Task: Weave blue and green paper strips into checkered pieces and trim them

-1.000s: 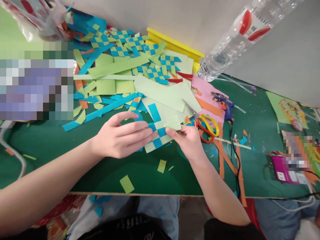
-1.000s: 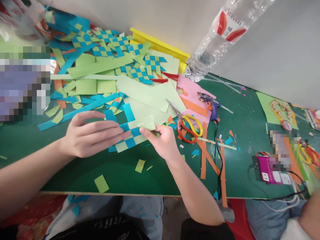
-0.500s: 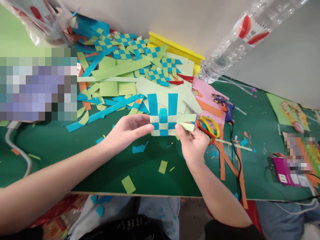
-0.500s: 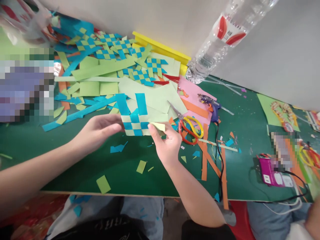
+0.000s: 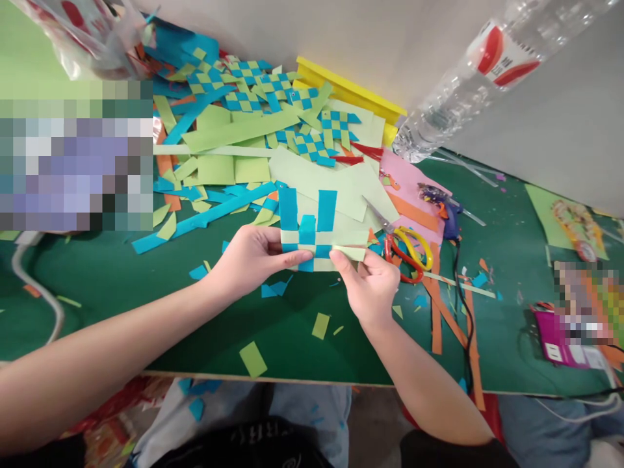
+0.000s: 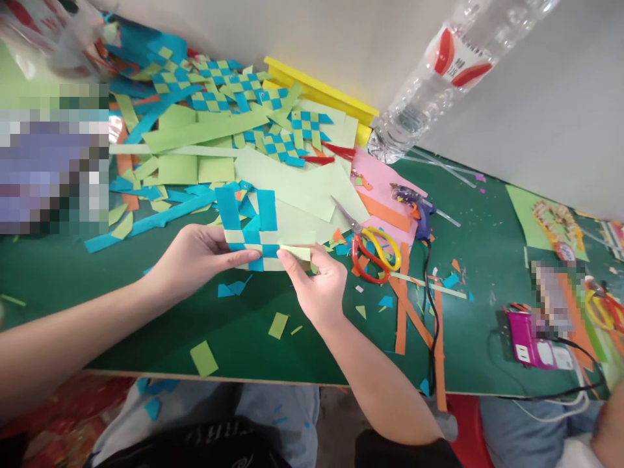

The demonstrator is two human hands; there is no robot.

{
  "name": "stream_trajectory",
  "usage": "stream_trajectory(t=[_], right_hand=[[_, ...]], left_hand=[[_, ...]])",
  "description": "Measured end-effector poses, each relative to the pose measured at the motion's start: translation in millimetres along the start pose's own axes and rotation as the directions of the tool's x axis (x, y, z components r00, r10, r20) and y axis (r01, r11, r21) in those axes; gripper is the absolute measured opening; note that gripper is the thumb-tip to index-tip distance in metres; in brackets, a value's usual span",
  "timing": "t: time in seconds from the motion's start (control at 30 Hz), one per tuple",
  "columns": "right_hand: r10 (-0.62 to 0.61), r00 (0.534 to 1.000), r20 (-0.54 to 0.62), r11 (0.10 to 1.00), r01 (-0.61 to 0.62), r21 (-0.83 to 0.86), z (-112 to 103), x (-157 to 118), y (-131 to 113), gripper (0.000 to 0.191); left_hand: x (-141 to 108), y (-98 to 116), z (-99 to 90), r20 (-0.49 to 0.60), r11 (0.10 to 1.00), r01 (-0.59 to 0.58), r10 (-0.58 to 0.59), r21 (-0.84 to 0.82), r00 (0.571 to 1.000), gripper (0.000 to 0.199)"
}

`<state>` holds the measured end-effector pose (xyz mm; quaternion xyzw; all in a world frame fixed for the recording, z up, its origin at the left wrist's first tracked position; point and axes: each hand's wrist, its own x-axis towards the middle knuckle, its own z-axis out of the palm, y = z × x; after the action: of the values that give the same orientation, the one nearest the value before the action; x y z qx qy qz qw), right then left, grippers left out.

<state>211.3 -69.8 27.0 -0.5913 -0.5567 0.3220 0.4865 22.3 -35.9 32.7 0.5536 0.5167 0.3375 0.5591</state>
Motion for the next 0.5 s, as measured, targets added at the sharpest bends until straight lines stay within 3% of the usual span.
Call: stream_trajectory(t=[0.5], right_hand=[[-0.07, 0.997, 0.028, 0.991, 0.073, -0.109, -3.3, 0.7, -1.7, 0.013]], left_hand=[[2.5, -3.5, -1.2, 0.003, 1.0, 0.026, -0.026, 0.013, 1.0, 0.023]])
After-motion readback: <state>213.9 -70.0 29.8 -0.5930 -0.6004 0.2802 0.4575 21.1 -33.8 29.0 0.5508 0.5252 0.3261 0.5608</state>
